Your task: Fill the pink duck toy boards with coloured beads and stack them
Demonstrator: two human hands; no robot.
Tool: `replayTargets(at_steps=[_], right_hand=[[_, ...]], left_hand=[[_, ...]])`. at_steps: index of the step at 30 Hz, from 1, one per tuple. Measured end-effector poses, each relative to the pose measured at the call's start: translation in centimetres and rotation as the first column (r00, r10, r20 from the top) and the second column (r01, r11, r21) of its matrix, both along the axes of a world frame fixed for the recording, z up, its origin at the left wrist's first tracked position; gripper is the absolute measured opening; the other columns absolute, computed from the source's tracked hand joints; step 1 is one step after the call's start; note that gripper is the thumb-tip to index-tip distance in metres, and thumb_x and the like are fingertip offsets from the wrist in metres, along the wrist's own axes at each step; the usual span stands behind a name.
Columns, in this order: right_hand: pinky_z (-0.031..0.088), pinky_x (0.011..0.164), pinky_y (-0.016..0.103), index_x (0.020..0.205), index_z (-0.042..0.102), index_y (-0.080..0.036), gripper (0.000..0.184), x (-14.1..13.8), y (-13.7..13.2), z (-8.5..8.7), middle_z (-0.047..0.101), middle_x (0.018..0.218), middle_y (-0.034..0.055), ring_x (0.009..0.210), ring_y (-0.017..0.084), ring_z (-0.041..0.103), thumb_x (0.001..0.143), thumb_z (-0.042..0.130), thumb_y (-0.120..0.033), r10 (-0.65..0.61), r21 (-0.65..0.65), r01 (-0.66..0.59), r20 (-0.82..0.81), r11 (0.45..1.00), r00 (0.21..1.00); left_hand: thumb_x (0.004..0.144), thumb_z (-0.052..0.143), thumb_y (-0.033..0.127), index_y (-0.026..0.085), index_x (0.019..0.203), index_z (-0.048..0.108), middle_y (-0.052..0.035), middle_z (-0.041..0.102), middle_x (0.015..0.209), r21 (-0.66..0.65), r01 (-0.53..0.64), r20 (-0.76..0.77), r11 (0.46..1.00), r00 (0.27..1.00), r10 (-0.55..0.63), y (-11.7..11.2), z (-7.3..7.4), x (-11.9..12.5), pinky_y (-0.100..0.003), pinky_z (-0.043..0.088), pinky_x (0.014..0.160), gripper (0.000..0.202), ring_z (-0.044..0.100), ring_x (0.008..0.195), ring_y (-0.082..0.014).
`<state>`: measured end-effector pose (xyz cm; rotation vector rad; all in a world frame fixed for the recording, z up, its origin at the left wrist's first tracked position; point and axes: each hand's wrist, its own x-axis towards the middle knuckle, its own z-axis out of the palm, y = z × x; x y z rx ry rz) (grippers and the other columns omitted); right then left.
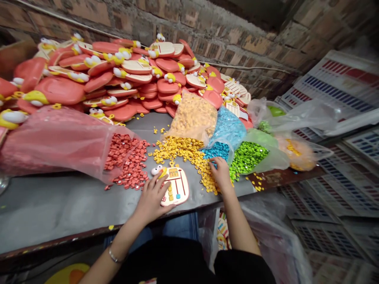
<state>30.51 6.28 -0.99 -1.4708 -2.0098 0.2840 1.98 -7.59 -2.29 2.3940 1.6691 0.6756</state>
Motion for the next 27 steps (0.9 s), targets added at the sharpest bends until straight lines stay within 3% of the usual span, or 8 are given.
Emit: replayTargets(at_steps=[2, 4, 8, 12, 15, 18, 22, 27], right_hand=[[0.045, 0.084, 0.041, 0.079, 0.065, -0.018, 0.012, 0.8, 1.3, -1.0, 0.066, 0.089, 0.0124, 0.091, 0.027, 0.057, 0.083, 0.054, -0.014, -0.055, -0.006, 0.057, 0.177, 0.998, 0.983], [0.045, 0.082, 0.040, 0.076, 0.063, -0.018, 0.014, 1.0, 1.9, -1.6, 0.065, 0.086, 0.0122, 0.089, 0.027, 0.057, 0.082, 0.053, -0.011, -0.051, -0.021, 0.057, 0.232, 0.998, 0.971], [0.049, 0.078, 0.037, 0.085, 0.064, -0.019, 0.013, -0.4, 0.7, -1.0, 0.067, 0.090, 0.0093, 0.086, 0.024, 0.061, 0.087, 0.051, -0.017, 0.025, 0.018, -0.024, -0.032, 1.000, 0.999], [0.052, 0.081, 0.036, 0.091, 0.066, -0.022, 0.009, -4.5, -1.8, 0.2, 0.069, 0.096, 0.0066, 0.091, 0.022, 0.064, 0.088, 0.058, -0.023, 0.248, 0.004, -0.256, -0.253, 0.967, 0.935], [0.051, 0.085, 0.037, 0.090, 0.067, -0.023, 0.010, -7.7, -2.4, -0.2, 0.069, 0.096, 0.0056, 0.093, 0.021, 0.064, 0.088, 0.057, -0.019, 0.390, -0.023, -0.405, -0.230, 0.914, 0.892], [0.050, 0.083, 0.036, 0.082, 0.066, -0.022, 0.013, -9.3, -1.9, -1.2, 0.067, 0.091, 0.0061, 0.088, 0.021, 0.061, 0.088, 0.056, -0.015, 0.437, -0.048, -0.450, -0.166, 0.892, 0.884], [0.049, 0.081, 0.035, 0.079, 0.065, -0.020, 0.013, -8.8, -1.8, -1.2, 0.065, 0.089, 0.0062, 0.088, 0.021, 0.060, 0.087, 0.057, -0.013, 0.496, -0.091, -0.511, -0.148, 0.855, 0.856], [0.050, 0.079, 0.033, 0.078, 0.066, -0.021, 0.014, -8.1, -2.9, -0.6, 0.065, 0.088, 0.0052, 0.085, 0.019, 0.062, 0.089, 0.057, -0.017, 0.537, -0.165, -0.582, -0.251, 0.796, 0.806]], left_hand=[[0.077, 0.067, 0.049, 0.019, 0.125, 0.058, -0.0134, 0.048, 0.143, -0.004, -0.001, -0.001, 1.000, 1.000, 0.001, 0.0, 0.0, 0.0, -0.052, 0.030, 0.107, 0.058, 0.030, 0.138, -0.0367], [0.077, 0.068, 0.049, 0.018, 0.126, 0.058, -0.0135, 0.048, 0.143, -0.010, -0.004, -0.001, 1.000, 1.000, 0.004, -0.1, 0.0, 0.0, -0.052, 0.028, 0.108, 0.058, 0.030, 0.138, -0.0364], [0.077, 0.068, 0.050, 0.019, 0.126, 0.058, -0.0130, 0.045, 0.145, -0.016, 0.003, 0.002, 1.000, 1.000, -0.003, -0.1, -0.1, 0.0, -0.053, 0.027, 0.109, 0.059, 0.028, 0.139, -0.0362], [0.077, 0.068, 0.050, 0.019, 0.126, 0.058, -0.0129, 0.046, 0.145, -0.024, -0.005, 0.005, 1.000, 1.000, 0.006, -0.1, -0.1, 0.0, -0.052, 0.029, 0.108, 0.059, 0.029, 0.139, -0.0364], [0.075, 0.070, 0.049, 0.020, 0.127, 0.057, -0.0125, 0.047, 0.144, -0.025, -0.010, 0.001, 1.000, 1.000, 0.010, -0.1, -0.2, 0.0, -0.052, 0.029, 0.107, 0.060, 0.029, 0.139, -0.0364], [0.075, 0.070, 0.050, 0.021, 0.126, 0.058, -0.0121, 0.048, 0.144, -0.024, -0.010, -0.008, 1.000, 1.000, 0.010, 0.0, -0.2, 0.0, -0.052, 0.029, 0.106, 0.060, 0.029, 0.139, -0.0366], [0.076, 0.069, 0.053, 0.021, 0.125, 0.059, -0.0115, 0.048, 0.144, -0.036, -0.021, -0.013, 0.999, 1.000, 0.021, 0.0, -0.1, 0.0, -0.053, 0.028, 0.106, 0.059, 0.031, 0.138, -0.0366], [0.076, 0.068, 0.055, 0.022, 0.123, 0.061, -0.0113, 0.050, 0.142, -0.037, -0.026, -0.007, 0.999, 1.000, 0.026, 0.0, 0.0, 0.1, -0.053, 0.028, 0.105, 0.058, 0.033, 0.137, -0.0364]])
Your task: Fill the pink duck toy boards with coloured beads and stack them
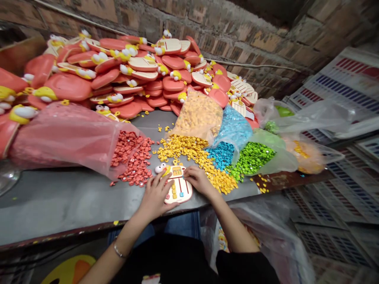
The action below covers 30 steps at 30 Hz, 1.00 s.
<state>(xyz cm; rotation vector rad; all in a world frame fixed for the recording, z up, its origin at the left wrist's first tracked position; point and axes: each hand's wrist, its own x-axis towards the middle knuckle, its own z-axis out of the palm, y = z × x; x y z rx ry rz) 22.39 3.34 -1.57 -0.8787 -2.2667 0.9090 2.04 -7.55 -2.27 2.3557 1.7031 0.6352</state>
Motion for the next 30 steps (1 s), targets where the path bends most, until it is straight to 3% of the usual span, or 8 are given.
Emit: replayTargets(at_steps=[6, 10, 13, 16, 19, 22, 26, 30], right_hand=[[0.048, 0.088, 0.038, 0.075, 0.068, -0.021, 0.016, -1.1, -0.5, 0.2, 0.069, 0.085, 0.0041, 0.087, 0.019, 0.062, 0.089, 0.062, -0.026, 0.158, -0.007, -0.158, -0.039, 0.987, 0.987], [0.048, 0.091, 0.037, 0.081, 0.070, -0.023, 0.015, 0.8, -0.6, 1.4, 0.071, 0.086, 0.0020, 0.089, 0.018, 0.064, 0.087, 0.065, -0.035, 0.289, -0.139, -0.292, -0.045, 0.946, 0.956], [0.049, 0.084, 0.036, 0.084, 0.069, -0.022, 0.016, 3.8, 0.4, 1.8, 0.070, 0.088, 0.0042, 0.088, 0.020, 0.064, 0.090, 0.060, -0.034, -0.076, -0.066, 0.071, -0.089, 0.995, 0.993], [0.047, 0.083, 0.039, 0.086, 0.068, -0.021, 0.014, 7.1, 2.4, 1.2, 0.068, 0.090, 0.0078, 0.090, 0.024, 0.060, 0.090, 0.056, -0.027, -0.522, 0.159, 0.517, -0.010, 0.841, 0.853], [0.043, 0.086, 0.041, 0.082, 0.067, -0.020, 0.009, 9.2, 4.0, -0.1, 0.066, 0.087, 0.0093, 0.091, 0.026, 0.056, 0.083, 0.058, -0.018, -0.634, 0.320, 0.561, 0.206, 0.764, 0.745], [0.044, 0.082, 0.039, 0.078, 0.065, -0.020, 0.013, 9.5, 4.2, -0.8, 0.064, 0.084, 0.0090, 0.087, 0.025, 0.055, 0.083, 0.055, -0.016, -0.602, 0.317, 0.526, 0.231, 0.790, 0.765], [0.048, 0.072, 0.033, 0.084, 0.064, -0.020, 0.011, 7.9, 2.9, -0.1, 0.061, 0.087, 0.0065, 0.082, 0.021, 0.058, 0.087, 0.054, -0.025, -0.570, 0.126, 0.575, -0.073, 0.809, 0.818], [0.048, 0.074, 0.032, 0.087, 0.066, -0.021, 0.012, 4.5, 1.4, 1.0, 0.061, 0.088, 0.0046, 0.085, 0.020, 0.059, 0.086, 0.062, -0.032, -0.389, -0.082, 0.381, -0.229, 0.921, 0.892]], left_hand=[[0.075, 0.068, 0.054, 0.023, 0.123, 0.061, -0.0104, 0.052, 0.140, 0.019, -0.004, 0.009, 1.000, 1.000, 0.004, 0.0, -0.2, -0.1, -0.053, 0.025, 0.107, 0.058, 0.035, 0.136, -0.0359], [0.076, 0.067, 0.055, 0.023, 0.121, 0.061, -0.0098, 0.052, 0.141, 0.027, -0.006, 0.009, 1.000, 1.000, 0.006, 0.1, -0.4, -0.2, -0.054, 0.024, 0.107, 0.056, 0.035, 0.136, -0.0357], [0.075, 0.068, 0.053, 0.023, 0.121, 0.061, -0.0103, 0.052, 0.141, 0.036, -0.003, 0.000, 0.999, 1.000, 0.003, 0.2, -0.5, -0.2, -0.055, 0.023, 0.107, 0.055, 0.035, 0.136, -0.0368], [0.075, 0.068, 0.052, 0.022, 0.122, 0.060, -0.0106, 0.051, 0.142, 0.042, 0.009, -0.008, 0.999, 1.000, -0.009, 0.2, -0.6, -0.3, -0.055, 0.022, 0.107, 0.056, 0.034, 0.136, -0.0367], [0.077, 0.067, 0.052, 0.022, 0.123, 0.059, -0.0103, 0.050, 0.142, 0.034, 0.002, 0.002, 0.999, 1.000, -0.002, 0.1, -0.6, -0.2, -0.055, 0.022, 0.108, 0.056, 0.034, 0.137, -0.0356], [0.076, 0.068, 0.052, 0.022, 0.123, 0.059, -0.0110, 0.049, 0.143, 0.027, -0.009, 0.004, 1.000, 1.000, 0.009, 0.0, -0.5, -0.1, -0.055, 0.021, 0.108, 0.057, 0.034, 0.137, -0.0356], [0.076, 0.068, 0.053, 0.021, 0.124, 0.059, -0.0119, 0.049, 0.143, 0.023, -0.012, 0.004, 1.000, 1.000, 0.012, -0.1, -0.4, 0.0, -0.055, 0.020, 0.109, 0.059, 0.034, 0.137, -0.0359], [0.078, 0.066, 0.054, 0.021, 0.125, 0.058, -0.0125, 0.048, 0.144, 0.025, -0.012, -0.007, 1.000, 1.000, 0.013, -0.1, -0.2, 0.1, -0.057, 0.018, 0.109, 0.057, 0.034, 0.138, -0.0360]])
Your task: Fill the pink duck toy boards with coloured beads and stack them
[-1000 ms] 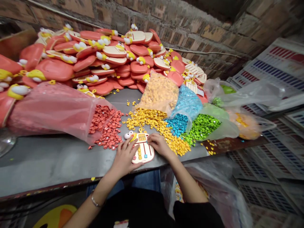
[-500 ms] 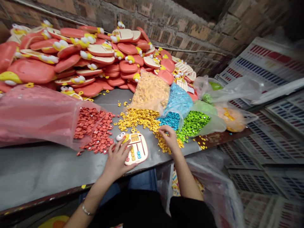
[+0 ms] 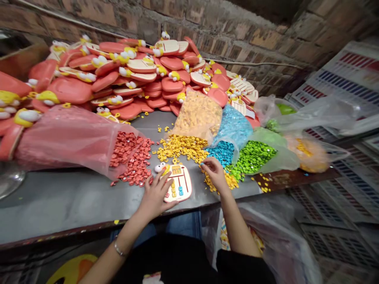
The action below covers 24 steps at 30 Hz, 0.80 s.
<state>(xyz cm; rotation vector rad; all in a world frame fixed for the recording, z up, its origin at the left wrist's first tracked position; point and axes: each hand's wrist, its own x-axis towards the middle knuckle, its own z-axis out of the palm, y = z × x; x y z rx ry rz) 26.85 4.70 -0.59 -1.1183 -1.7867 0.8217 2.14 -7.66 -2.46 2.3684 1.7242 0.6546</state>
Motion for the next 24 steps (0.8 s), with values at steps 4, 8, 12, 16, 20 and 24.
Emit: replayTargets(at_steps=[4, 8, 12, 16, 20, 24], right_hand=[[0.047, 0.076, 0.031, 0.090, 0.070, -0.021, 0.012, -3.6, -0.4, -0.1, 0.060, 0.089, 0.0043, 0.088, 0.019, 0.058, 0.084, 0.066, -0.031, 0.245, -0.072, -0.246, -0.019, 0.967, 0.969], [0.046, 0.071, 0.029, 0.089, 0.070, -0.019, 0.007, -5.4, 0.1, -0.8, 0.058, 0.086, 0.0033, 0.081, 0.017, 0.056, 0.084, 0.066, -0.023, 0.279, -0.066, -0.272, 0.159, 0.960, 0.947], [0.045, 0.076, 0.031, 0.090, 0.069, -0.019, 0.010, -5.9, 0.4, -1.4, 0.060, 0.085, 0.0038, 0.083, 0.018, 0.056, 0.087, 0.061, -0.015, 0.212, 0.054, -0.246, 0.352, 0.968, 0.912], [0.043, 0.072, 0.031, 0.083, 0.068, -0.018, 0.012, -5.6, -0.1, -1.6, 0.059, 0.078, 0.0048, 0.079, 0.020, 0.053, 0.088, 0.058, -0.012, 0.163, 0.167, -0.276, 0.492, 0.946, 0.855], [0.043, 0.071, 0.030, 0.080, 0.068, -0.018, 0.015, -4.7, -0.8, -0.9, 0.061, 0.077, 0.0047, 0.079, 0.019, 0.054, 0.088, 0.058, -0.011, 0.296, 0.132, -0.411, 0.505, 0.902, 0.811], [0.045, 0.073, 0.030, 0.087, 0.069, -0.019, 0.011, -4.7, -1.5, -0.7, 0.066, 0.080, 0.0047, 0.080, 0.019, 0.058, 0.088, 0.059, -0.013, 0.358, 0.039, -0.401, 0.379, 0.915, 0.853]], left_hand=[[0.079, 0.066, 0.053, 0.021, 0.124, 0.059, -0.0123, 0.046, 0.145, 0.000, -0.008, -0.005, 1.000, 1.000, 0.008, 0.0, 0.1, 0.0, -0.056, 0.019, 0.109, 0.056, 0.033, 0.138, -0.0361], [0.080, 0.065, 0.052, 0.021, 0.126, 0.057, -0.0114, 0.046, 0.146, -0.007, 0.000, -0.006, 1.000, 1.000, 0.000, 0.1, -0.1, 0.0, -0.057, 0.017, 0.109, 0.056, 0.032, 0.139, -0.0354], [0.079, 0.066, 0.053, 0.022, 0.126, 0.057, -0.0105, 0.046, 0.146, -0.010, 0.005, 0.001, 1.000, 1.000, -0.005, 0.1, -0.2, 0.0, -0.057, 0.016, 0.109, 0.058, 0.032, 0.139, -0.0354], [0.079, 0.065, 0.053, 0.022, 0.125, 0.057, -0.0097, 0.046, 0.146, -0.012, -0.006, 0.009, 1.000, 1.000, 0.006, 0.1, -0.1, 0.0, -0.057, 0.015, 0.109, 0.056, 0.033, 0.138, -0.0353], [0.079, 0.066, 0.053, 0.023, 0.125, 0.058, -0.0108, 0.047, 0.145, -0.010, -0.006, 0.019, 1.000, 1.000, 0.006, 0.1, 0.0, 0.0, -0.057, 0.013, 0.110, 0.055, 0.035, 0.137, -0.0356], [0.078, 0.066, 0.052, 0.024, 0.126, 0.058, -0.0114, 0.049, 0.143, -0.012, 0.006, 0.026, 1.000, 1.000, -0.006, 0.1, 0.0, -0.1, -0.057, 0.012, 0.110, 0.056, 0.036, 0.137, -0.0353]])
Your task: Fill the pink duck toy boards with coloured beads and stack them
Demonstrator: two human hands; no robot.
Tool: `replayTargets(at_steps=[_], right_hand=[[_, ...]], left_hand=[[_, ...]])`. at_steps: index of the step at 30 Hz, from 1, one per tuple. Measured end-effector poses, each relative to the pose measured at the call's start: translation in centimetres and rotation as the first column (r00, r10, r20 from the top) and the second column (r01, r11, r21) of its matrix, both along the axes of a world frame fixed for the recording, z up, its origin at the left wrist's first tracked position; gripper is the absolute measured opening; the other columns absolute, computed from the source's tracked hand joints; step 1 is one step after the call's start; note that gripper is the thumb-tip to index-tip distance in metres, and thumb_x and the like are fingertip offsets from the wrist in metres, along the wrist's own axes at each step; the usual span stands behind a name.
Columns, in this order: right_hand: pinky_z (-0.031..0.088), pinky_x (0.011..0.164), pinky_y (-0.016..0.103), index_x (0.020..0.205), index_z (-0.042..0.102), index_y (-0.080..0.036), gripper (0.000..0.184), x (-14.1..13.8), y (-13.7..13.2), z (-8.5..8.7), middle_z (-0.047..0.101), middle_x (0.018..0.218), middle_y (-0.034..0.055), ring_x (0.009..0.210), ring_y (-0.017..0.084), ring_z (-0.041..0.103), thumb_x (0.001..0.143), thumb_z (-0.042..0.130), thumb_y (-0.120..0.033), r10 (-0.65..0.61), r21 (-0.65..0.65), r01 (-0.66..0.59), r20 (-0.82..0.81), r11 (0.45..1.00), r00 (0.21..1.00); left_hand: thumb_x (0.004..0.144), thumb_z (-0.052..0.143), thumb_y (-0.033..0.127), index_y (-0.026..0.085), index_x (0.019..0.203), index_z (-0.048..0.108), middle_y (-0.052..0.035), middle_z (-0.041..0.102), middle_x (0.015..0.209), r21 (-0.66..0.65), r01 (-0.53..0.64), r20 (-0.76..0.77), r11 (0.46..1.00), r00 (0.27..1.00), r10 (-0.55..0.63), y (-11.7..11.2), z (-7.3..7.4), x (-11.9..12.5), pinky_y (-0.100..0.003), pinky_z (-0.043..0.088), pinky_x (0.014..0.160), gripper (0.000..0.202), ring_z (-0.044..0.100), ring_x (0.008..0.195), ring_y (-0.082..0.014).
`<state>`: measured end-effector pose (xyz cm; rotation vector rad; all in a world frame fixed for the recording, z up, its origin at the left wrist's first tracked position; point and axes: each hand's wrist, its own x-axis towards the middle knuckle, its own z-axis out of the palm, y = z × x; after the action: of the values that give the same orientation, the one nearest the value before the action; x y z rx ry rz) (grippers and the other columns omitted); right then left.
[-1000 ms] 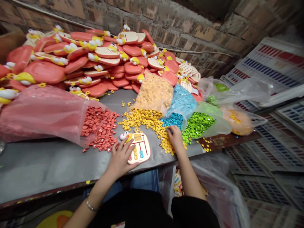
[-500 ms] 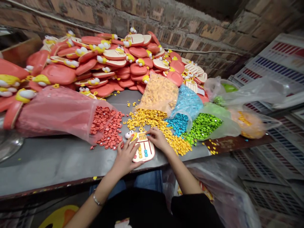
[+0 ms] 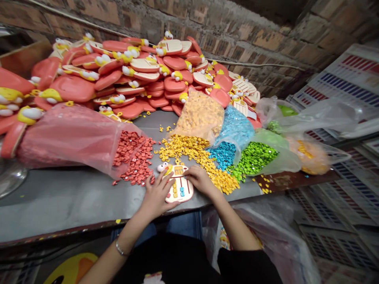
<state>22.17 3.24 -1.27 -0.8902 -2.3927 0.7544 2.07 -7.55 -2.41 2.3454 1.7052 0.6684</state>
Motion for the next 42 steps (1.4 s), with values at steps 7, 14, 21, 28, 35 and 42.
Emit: replayTargets(at_steps=[7, 14, 21, 28, 35, 42], right_hand=[[0.048, 0.080, 0.031, 0.087, 0.071, -0.020, 0.011, 0.0, -0.6, 0.7, 0.070, 0.084, 0.0042, 0.084, 0.018, 0.063, 0.085, 0.068, -0.030, 0.179, -0.221, -0.206, -0.134, 0.953, 0.975], [0.047, 0.080, 0.035, 0.090, 0.069, -0.020, 0.015, 7.2, 1.8, 2.0, 0.070, 0.089, 0.0073, 0.085, 0.022, 0.061, 0.090, 0.055, -0.025, -0.443, 0.056, 0.445, -0.049, 0.894, 0.895], [0.044, 0.080, 0.035, 0.079, 0.067, -0.018, 0.021, 10.2, 3.3, -0.7, 0.066, 0.085, 0.0105, 0.087, 0.024, 0.056, 0.083, 0.049, -0.008, -0.574, 0.296, 0.500, 0.276, 0.814, 0.771], [0.047, 0.076, 0.033, 0.084, 0.061, -0.020, 0.010, 6.4, 1.8, 0.4, 0.063, 0.089, 0.0069, 0.082, 0.021, 0.058, 0.088, 0.052, -0.018, -0.484, 0.176, 0.505, -0.151, 0.845, 0.862], [0.046, 0.077, 0.034, 0.079, 0.060, -0.020, 0.016, 2.7, 1.6, 1.4, 0.060, 0.088, 0.0083, 0.083, 0.022, 0.057, 0.086, 0.049, -0.011, -0.488, 0.178, 0.498, -0.099, 0.849, 0.867], [0.047, 0.076, 0.033, 0.080, 0.062, -0.020, 0.015, -1.2, 0.8, 0.0, 0.064, 0.084, 0.0055, 0.082, 0.020, 0.056, 0.087, 0.054, -0.010, -0.170, 0.100, 0.175, -0.053, 0.979, 0.984]], left_hand=[[0.077, 0.067, 0.053, 0.023, 0.127, 0.057, -0.0114, 0.051, 0.142, 0.011, -0.020, 0.019, 1.000, 1.000, 0.020, 0.0, -0.3, -0.1, -0.059, 0.008, 0.111, 0.059, 0.037, 0.136, -0.0357], [0.078, 0.067, 0.051, 0.022, 0.126, 0.057, -0.0121, 0.049, 0.143, 0.019, -0.014, 0.025, 1.000, 1.000, 0.014, 0.0, -0.6, 0.0, -0.058, 0.008, 0.111, 0.057, 0.035, 0.137, -0.0353], [0.078, 0.067, 0.050, 0.022, 0.126, 0.057, -0.0144, 0.047, 0.145, 0.017, -0.021, 0.007, 1.000, 1.000, 0.021, -0.1, -0.4, 0.0, -0.058, 0.009, 0.110, 0.057, 0.034, 0.138, -0.0364], [0.078, 0.067, 0.051, 0.024, 0.127, 0.056, -0.0132, 0.050, 0.142, 0.001, -0.011, 0.014, 1.000, 1.000, 0.011, -0.1, 0.0, 0.1, -0.058, 0.008, 0.111, 0.057, 0.034, 0.138, -0.0359], [0.078, 0.067, 0.051, 0.024, 0.127, 0.056, -0.0140, 0.050, 0.142, -0.007, -0.014, 0.005, 1.000, 1.000, 0.014, -0.1, 0.1, 0.1, -0.058, 0.007, 0.110, 0.058, 0.034, 0.138, -0.0350], [0.078, 0.067, 0.049, 0.024, 0.126, 0.058, -0.0135, 0.050, 0.143, 0.005, -0.029, 0.007, 1.000, 1.000, 0.029, -0.1, -0.1, 0.2, -0.058, 0.012, 0.109, 0.055, 0.035, 0.137, -0.0357]])
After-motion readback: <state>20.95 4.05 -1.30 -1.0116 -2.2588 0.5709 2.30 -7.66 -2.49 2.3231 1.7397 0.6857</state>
